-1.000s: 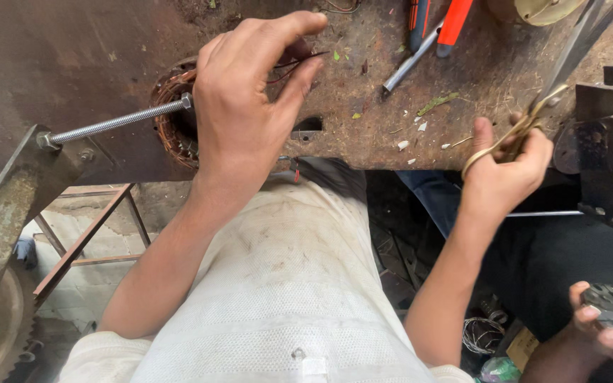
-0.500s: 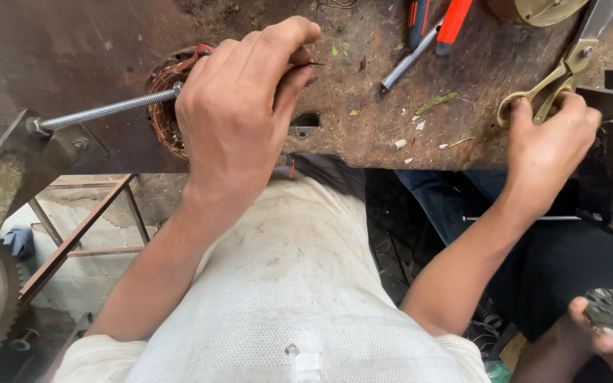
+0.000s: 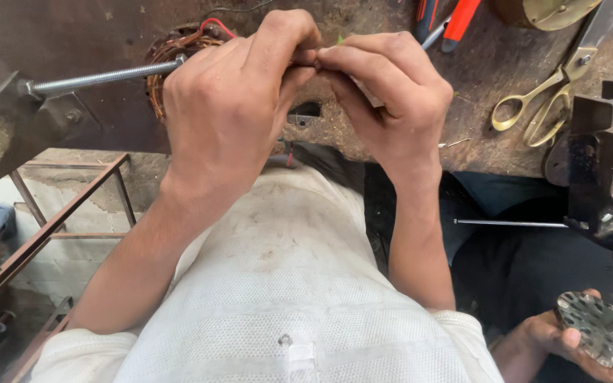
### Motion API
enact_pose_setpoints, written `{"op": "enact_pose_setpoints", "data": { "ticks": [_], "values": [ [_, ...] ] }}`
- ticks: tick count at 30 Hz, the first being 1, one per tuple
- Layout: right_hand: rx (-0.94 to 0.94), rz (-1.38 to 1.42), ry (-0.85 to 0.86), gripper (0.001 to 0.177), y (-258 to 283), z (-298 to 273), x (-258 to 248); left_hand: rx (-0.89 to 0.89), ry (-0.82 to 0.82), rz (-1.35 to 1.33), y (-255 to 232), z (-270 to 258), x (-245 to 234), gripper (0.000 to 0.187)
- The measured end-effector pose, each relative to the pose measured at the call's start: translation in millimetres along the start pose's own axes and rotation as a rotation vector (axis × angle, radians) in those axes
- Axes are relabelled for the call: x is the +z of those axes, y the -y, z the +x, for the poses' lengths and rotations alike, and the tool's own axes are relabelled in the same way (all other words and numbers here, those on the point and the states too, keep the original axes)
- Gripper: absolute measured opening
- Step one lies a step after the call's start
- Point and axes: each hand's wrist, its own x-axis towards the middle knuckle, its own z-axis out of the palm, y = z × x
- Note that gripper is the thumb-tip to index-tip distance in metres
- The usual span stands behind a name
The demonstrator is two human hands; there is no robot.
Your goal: The person uses shears to cut and trim copper wires on a motor stator coil, then connects a red wire to the coil terminals. The work is performed at a cluttered workbench in a workshop environment.
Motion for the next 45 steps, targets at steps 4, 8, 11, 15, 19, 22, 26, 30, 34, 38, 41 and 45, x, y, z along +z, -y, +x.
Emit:
{"op": "enact_pose_setpoints", "data": {
  "ticks": [4, 8, 11, 15, 19, 22, 26, 30, 34, 38, 41, 45],
  "values": [
    [-0.037, -0.18, 0.07, 0.029, -5.5, -5.2, 4.0, 0.018, 0.046, 0.039, 1.0, -4.1, 1.3, 0.025],
    [0.03, -0.423, 0.127, 0.026, -12.9, -16.9, 4.3, 0.102, 0.058, 0.132, 7.5, -9.9, 5.6, 0.04],
    [0.07, -0.504, 0.106, 0.031, -19.2, -23.8, -1.2, 0.169, 0.089, 0.173, 8.3, -25.7, -1.5, 0.039],
    [0.079, -0.412, 0.041, 0.037, -19.3, -28.5, -10.3, -0.075, 0.075, -0.09, -2.2, -65.9, -28.2, 0.023],
    [0.253, -0.104, -0.016, 0.034, -7.4, -15.4, -4.0, -0.626, 0.039, -0.122, 1.9, -112.4, -41.2, 0.023],
    [0.1, -0.059, 0.07, 0.03, 2.4, 3.0, 13.5, -0.782, -0.011, -0.263, 30.5, -137.0, -28.1, 0.047],
    [-0.175, -0.253, 0.269, 0.033, -0.1, 25.2, 42.0, -0.797, -0.097, -0.633, 60.8, -152.2, 1.4, 0.061],
    [-0.203, -0.296, 0.182, 0.04, -2.1, 25.5, 65.8, -0.766, -0.153, -0.613, 71.4, -145.8, 9.6, 0.065],
    [0.386, -0.062, 0.208, 0.024, 21.4, 0.7, 68.5, -0.781, -0.168, -0.356, 67.4, -137.1, 3.5, 0.057],
    [0.718, 0.369, 0.375, 0.039, 41.0, -33.4, 54.8, -0.822, -0.149, -0.272, 69.2, -127.7, -4.2, 0.049],
    [0.719, 0.425, 0.53, 0.054, 35.7, -58.7, 48.9, -0.79, -0.128, -0.254, 75.5, -124.6, -10.0, 0.047],
    [0.85, 0.752, 0.588, 0.043, 19.8, -72.8, 50.9, -0.567, -0.198, -0.177, 96.5, -114.0, -15.5, 0.037]
  ]
}}
